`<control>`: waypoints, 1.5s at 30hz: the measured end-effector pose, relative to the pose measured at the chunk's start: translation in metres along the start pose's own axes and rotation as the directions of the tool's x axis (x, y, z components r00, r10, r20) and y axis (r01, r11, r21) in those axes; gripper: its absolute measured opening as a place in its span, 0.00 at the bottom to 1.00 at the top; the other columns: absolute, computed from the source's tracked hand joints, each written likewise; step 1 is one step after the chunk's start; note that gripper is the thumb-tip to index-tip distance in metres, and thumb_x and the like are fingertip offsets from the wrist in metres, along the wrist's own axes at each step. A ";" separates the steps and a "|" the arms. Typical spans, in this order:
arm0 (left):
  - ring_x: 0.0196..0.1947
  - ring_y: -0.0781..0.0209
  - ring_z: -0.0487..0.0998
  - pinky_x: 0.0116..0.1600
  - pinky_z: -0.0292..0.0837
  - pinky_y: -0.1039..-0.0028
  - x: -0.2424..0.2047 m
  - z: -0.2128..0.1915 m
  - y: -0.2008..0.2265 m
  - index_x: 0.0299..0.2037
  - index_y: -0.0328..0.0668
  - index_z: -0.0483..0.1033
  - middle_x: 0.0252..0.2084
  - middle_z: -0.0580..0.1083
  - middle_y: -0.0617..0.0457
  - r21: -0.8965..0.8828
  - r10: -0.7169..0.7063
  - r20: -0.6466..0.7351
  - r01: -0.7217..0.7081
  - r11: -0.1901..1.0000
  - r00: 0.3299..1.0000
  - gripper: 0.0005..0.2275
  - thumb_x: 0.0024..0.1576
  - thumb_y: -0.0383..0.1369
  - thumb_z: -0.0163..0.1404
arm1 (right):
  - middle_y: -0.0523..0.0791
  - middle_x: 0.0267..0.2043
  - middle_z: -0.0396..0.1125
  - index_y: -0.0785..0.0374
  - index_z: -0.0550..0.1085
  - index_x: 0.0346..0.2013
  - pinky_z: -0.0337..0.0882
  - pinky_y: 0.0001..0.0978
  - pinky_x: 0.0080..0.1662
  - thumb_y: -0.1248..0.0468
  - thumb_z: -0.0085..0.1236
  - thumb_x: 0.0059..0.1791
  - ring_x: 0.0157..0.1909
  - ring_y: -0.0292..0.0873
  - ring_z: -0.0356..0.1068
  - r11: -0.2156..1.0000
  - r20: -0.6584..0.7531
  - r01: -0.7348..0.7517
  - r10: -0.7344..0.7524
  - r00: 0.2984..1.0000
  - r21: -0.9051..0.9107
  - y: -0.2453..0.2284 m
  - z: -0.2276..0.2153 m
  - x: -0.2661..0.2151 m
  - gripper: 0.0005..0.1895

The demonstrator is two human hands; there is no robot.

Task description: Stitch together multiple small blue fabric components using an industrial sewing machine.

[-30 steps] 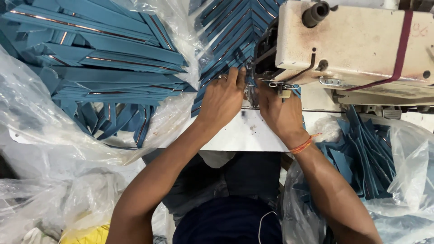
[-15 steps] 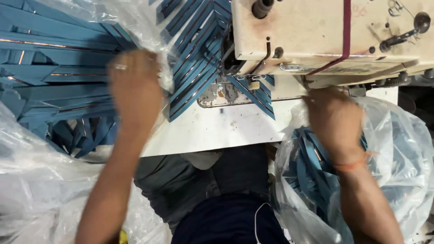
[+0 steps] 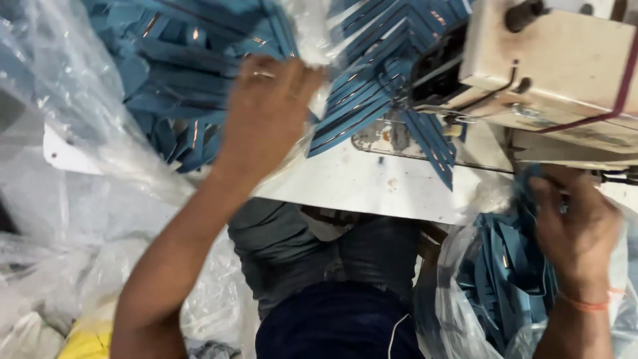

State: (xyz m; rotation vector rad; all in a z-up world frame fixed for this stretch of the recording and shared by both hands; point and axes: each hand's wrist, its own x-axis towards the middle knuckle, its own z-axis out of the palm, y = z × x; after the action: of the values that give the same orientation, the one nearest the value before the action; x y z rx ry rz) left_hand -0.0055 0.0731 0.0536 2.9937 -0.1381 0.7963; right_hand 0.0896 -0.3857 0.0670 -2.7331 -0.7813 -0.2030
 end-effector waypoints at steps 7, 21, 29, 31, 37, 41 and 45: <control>0.23 0.61 0.73 0.29 0.70 0.70 -0.016 0.076 0.089 0.56 0.38 0.75 0.46 0.70 0.44 -0.292 -0.072 0.118 0.104 0.951 0.990 0.16 0.57 0.27 0.51 | 0.49 0.38 0.72 0.61 0.79 0.51 0.69 0.34 0.35 0.62 0.63 0.56 0.31 0.42 0.71 0.945 0.171 -0.058 0.002 0.985 0.321 -0.104 0.074 0.057 0.10; 0.38 0.55 0.76 0.44 0.74 0.67 -0.014 0.096 0.110 0.60 0.39 0.76 0.40 0.68 0.49 -0.224 -0.113 0.203 0.158 0.962 0.973 0.18 0.59 0.30 0.48 | 0.51 0.46 0.71 0.58 0.80 0.55 0.72 0.46 0.39 0.63 0.63 0.52 0.38 0.56 0.72 0.973 0.059 0.111 -0.125 0.990 0.201 -0.116 0.119 0.061 0.16; 0.37 0.55 0.77 0.43 0.74 0.65 -0.010 0.097 0.108 0.57 0.37 0.78 0.40 0.69 0.48 -0.271 -0.105 0.212 0.161 0.949 0.972 0.16 0.61 0.32 0.50 | 0.53 0.47 0.71 0.56 0.80 0.56 0.72 0.49 0.35 0.63 0.61 0.52 0.33 0.59 0.72 0.987 0.099 0.108 -0.121 0.988 0.121 -0.123 0.121 0.071 0.17; 0.37 0.55 0.77 0.44 0.74 0.65 -0.008 0.098 0.108 0.57 0.36 0.78 0.40 0.69 0.48 -0.269 -0.118 0.209 0.173 0.947 0.971 0.15 0.61 0.33 0.50 | 0.54 0.47 0.71 0.56 0.79 0.56 0.72 0.48 0.35 0.63 0.62 0.52 0.33 0.59 0.72 0.987 0.096 0.123 -0.133 0.987 0.104 -0.123 0.122 0.071 0.16; 0.41 0.56 0.77 0.46 0.75 0.67 -0.005 0.102 0.107 0.57 0.34 0.77 0.41 0.70 0.49 -0.237 -0.160 0.195 0.205 0.950 0.968 0.17 0.58 0.32 0.50 | 0.55 0.49 0.71 0.57 0.80 0.57 0.73 0.48 0.37 0.63 0.63 0.53 0.38 0.57 0.72 0.988 0.128 0.081 -0.098 0.987 0.132 -0.120 0.132 0.073 0.17; 0.40 0.56 0.76 0.44 0.74 0.68 -0.002 0.104 0.105 0.56 0.32 0.77 0.41 0.70 0.50 -0.247 -0.188 0.174 0.227 0.942 0.967 0.18 0.56 0.32 0.51 | 0.55 0.51 0.71 0.58 0.80 0.56 0.73 0.46 0.43 0.65 0.63 0.53 0.45 0.56 0.72 0.981 0.079 0.123 -0.136 0.988 0.149 -0.119 0.135 0.078 0.16; 0.39 0.58 0.76 0.42 0.73 0.70 0.001 0.108 0.105 0.56 0.30 0.77 0.40 0.69 0.51 -0.207 -0.171 0.187 0.209 0.956 0.967 0.19 0.55 0.30 0.51 | 0.58 0.51 0.70 0.62 0.79 0.57 0.72 0.44 0.47 0.66 0.62 0.54 0.47 0.56 0.72 0.968 0.083 0.100 -0.122 0.989 0.229 -0.119 0.137 0.083 0.16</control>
State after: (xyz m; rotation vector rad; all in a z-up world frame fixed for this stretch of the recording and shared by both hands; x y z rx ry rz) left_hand 0.0384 -0.0377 -0.0384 2.7989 0.0529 0.4735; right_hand 0.1035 -0.2056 -0.0171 -2.5036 -0.9254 -0.0040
